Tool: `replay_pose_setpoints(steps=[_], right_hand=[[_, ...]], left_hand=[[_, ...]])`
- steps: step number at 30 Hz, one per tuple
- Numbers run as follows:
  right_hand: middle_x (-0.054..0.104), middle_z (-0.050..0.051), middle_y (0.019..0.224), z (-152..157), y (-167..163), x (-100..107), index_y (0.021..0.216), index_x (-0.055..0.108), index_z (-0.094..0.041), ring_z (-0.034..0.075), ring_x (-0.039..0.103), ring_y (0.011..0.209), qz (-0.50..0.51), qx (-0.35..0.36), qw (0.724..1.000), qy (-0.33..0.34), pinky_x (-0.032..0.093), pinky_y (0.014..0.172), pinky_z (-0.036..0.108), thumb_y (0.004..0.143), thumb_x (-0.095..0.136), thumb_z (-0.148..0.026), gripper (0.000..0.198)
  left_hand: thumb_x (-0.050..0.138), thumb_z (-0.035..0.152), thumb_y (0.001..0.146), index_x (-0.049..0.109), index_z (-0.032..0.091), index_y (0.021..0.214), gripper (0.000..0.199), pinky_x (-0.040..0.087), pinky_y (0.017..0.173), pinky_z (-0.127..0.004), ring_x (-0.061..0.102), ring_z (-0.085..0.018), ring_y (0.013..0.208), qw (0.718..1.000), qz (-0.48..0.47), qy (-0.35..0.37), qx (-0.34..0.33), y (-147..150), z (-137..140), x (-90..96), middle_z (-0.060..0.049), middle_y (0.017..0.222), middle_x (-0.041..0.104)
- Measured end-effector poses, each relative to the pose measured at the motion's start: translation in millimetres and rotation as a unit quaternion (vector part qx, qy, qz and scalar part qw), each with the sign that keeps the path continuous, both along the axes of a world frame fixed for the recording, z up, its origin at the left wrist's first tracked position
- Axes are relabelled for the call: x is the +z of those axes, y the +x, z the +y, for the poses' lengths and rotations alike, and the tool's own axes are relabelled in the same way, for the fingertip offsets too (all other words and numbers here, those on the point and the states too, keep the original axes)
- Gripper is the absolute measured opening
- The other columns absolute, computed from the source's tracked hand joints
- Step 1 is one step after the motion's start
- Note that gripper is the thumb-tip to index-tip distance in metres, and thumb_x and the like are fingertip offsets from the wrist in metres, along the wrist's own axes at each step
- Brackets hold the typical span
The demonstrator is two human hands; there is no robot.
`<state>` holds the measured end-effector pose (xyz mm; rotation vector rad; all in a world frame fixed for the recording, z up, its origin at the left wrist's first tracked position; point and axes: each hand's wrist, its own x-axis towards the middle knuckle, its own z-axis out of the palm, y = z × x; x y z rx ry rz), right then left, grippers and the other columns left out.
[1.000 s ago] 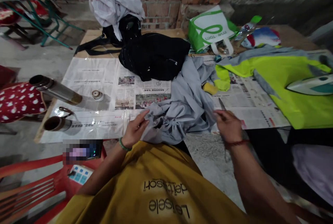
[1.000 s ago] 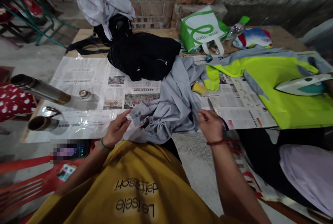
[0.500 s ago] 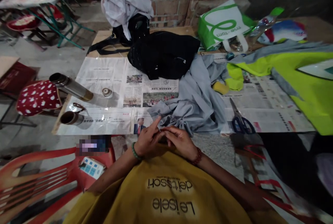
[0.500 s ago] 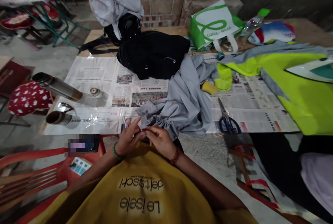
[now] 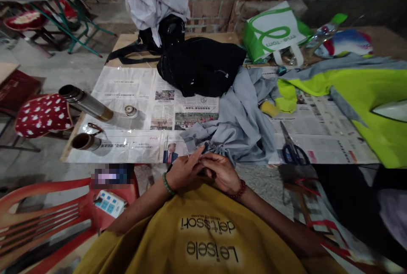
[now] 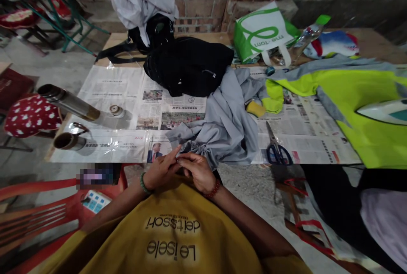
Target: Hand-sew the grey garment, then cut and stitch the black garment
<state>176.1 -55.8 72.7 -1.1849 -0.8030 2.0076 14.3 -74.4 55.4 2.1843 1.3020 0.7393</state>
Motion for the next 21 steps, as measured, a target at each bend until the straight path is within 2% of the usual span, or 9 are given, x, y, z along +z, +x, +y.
replay_pose_setpoints(steps=[3, 7, 10, 13, 16, 18, 21], right_hand=[[0.060, -0.002, 0.071, -1, -2, 0, 0.076, 0.066, -0.019, 0.003, 0.039, 0.044, 0.001, -0.007, 1.000, 0.008, 0.026, 0.041, 0.020, 0.060, 0.078, -0.041, 0.029], [0.056, -0.003, 0.064, -1, -2, 3, 0.078, 0.063, -0.020, 0.004, 0.040, 0.044, 0.021, -0.002, 1.000, -0.002, 0.028, 0.041, 0.018, 0.063, 0.078, -0.042, 0.030], [0.057, -0.004, 0.062, 0, 2, 8, 0.082, 0.060, -0.019, 0.003, 0.041, 0.041, 0.039, 0.024, 0.999, -0.002, 0.028, 0.039, 0.018, 0.068, 0.074, -0.044, 0.031], [0.066, 0.000, 0.081, 1, 7, 11, 0.082, 0.055, -0.018, 0.002, 0.046, 0.039, 0.079, 0.069, 0.994, 0.000, 0.029, 0.037, 0.017, 0.071, 0.072, -0.043, 0.032], [0.067, 0.000, 0.082, 0, 9, 11, 0.083, 0.051, -0.018, 0.004, 0.051, 0.037, 0.104, 0.130, 0.986, -0.023, 0.028, 0.031, 0.016, 0.074, 0.070, -0.043, 0.033], [0.065, -0.003, 0.072, -1, 7, 10, 0.084, 0.050, -0.017, 0.005, 0.051, 0.036, 0.101, 0.159, 0.981, -0.034, 0.027, 0.030, 0.015, 0.074, 0.070, -0.041, 0.033], [0.059, -0.006, 0.060, -2, 5, 8, 0.081, 0.051, -0.016, 0.003, 0.046, 0.034, 0.085, 0.184, 0.978, -0.047, 0.028, 0.030, 0.013, 0.073, 0.072, -0.039, 0.032]], left_hand=[[0.042, 0.030, 0.093, 0.041, 0.015, 0.139, 0.048, 0.054, 0.080, -0.034, 0.067, -0.023, 0.089, 0.999, -0.025, -0.027, 0.001, 0, 1, 3.7, -0.018, 0.124, 0.061], [0.050, 0.033, 0.090, 0.040, 0.014, 0.140, 0.055, 0.053, 0.074, -0.029, 0.066, -0.018, 0.076, 0.987, -0.130, -0.095, -0.007, -4, -1, 11.0, -0.009, 0.092, 0.070], [0.049, 0.034, 0.091, 0.038, 0.018, 0.141, 0.054, 0.049, 0.057, -0.021, 0.056, -0.008, 0.055, 0.949, -0.261, -0.172, 0.051, -12, -4, 11.2, -0.006, 0.089, 0.069], [0.050, 0.035, 0.091, 0.053, 0.020, 0.128, 0.040, 0.042, 0.045, -0.017, 0.047, -0.003, 0.048, 0.911, -0.342, -0.183, 0.137, -26, -5, 8.1, -0.007, 0.099, 0.065], [0.056, 0.030, 0.088, 0.066, 0.019, 0.106, 0.023, 0.044, 0.050, -0.018, 0.051, -0.005, 0.056, 0.925, -0.319, -0.129, 0.160, -39, -3, 10.8, -0.006, 0.099, 0.063], [0.058, 0.026, 0.087, 0.068, 0.019, 0.101, 0.019, 0.049, 0.060, -0.020, 0.057, -0.009, 0.068, 0.948, -0.278, -0.087, 0.127, -45, -1, 17.4, -0.006, 0.095, 0.063], [0.057, 0.021, 0.088, 0.069, 0.019, 0.103, 0.019, 0.051, 0.078, -0.028, 0.061, -0.015, 0.087, 0.974, -0.218, -0.048, 0.039, -47, 5, 28.6, -0.007, 0.093, 0.066]])
